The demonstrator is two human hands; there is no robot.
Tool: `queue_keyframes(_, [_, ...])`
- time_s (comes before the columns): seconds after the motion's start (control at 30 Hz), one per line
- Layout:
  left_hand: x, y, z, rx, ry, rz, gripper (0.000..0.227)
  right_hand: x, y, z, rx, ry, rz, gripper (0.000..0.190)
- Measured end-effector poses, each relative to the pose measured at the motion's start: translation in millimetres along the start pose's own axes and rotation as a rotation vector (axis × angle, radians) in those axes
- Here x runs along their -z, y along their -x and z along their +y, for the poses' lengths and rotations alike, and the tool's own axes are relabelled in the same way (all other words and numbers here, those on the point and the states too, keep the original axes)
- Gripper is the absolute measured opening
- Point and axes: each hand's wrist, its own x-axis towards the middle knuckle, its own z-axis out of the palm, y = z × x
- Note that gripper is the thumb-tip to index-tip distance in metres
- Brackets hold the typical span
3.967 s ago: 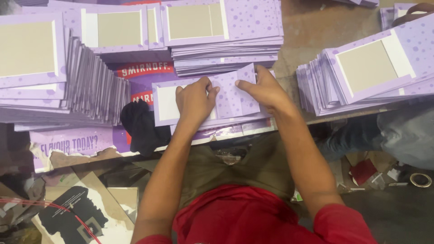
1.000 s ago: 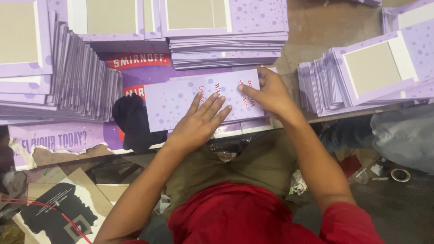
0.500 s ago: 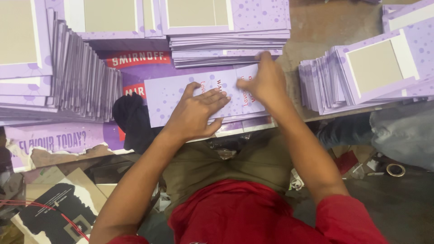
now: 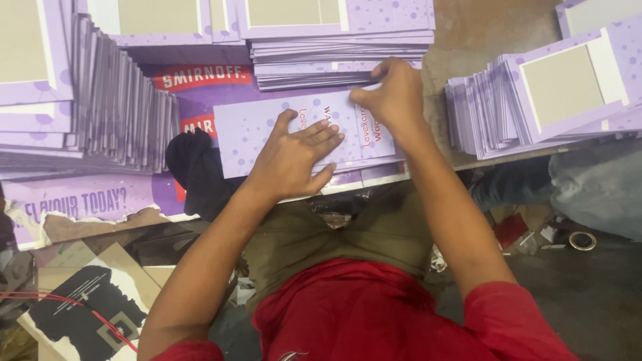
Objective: The person repeatedly wipes the surface of purple cards with a black cloth, then folds each card in half and places it into a growing stack. The person handles the cards one at a time, alternating between wiping and folding.
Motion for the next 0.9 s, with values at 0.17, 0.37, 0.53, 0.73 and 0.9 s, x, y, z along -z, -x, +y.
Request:
queue_keyframes(0.17, [-2.1,-0.7,2.5,0.019,-0.014,0.053,0.038,7.2,31.9,-3.6,0.089,-0.015,0.020,0.055])
queue_keyframes(0.37, [-7.0,-1.4,-3.8,0.113,0.144,0.102,0.026,19.7,96.2,-4.2,-0.070,-0.150,-0.069,0.039])
queue_keyframes(0.53, [-12.1,-17.0,-8.6,0.564,0.151,0.403,0.020,17.3,85.2,13.3,-0.055,-0.316,-0.100,0.031])
queue_keyframes(0.73, [-20.8,-29.8,-3.4,0.602,-0.092,0.410,0.035,14.2,62.2,27.4,-0.153,-0.869,-0.253,0.037])
queue_keyframes(0.9, [-19.0,-48.4,-10.4,0.787,-0.022,0.377,0.022,22.4,32.8,18.7,-0.158,-0.738,-0.420,0.036])
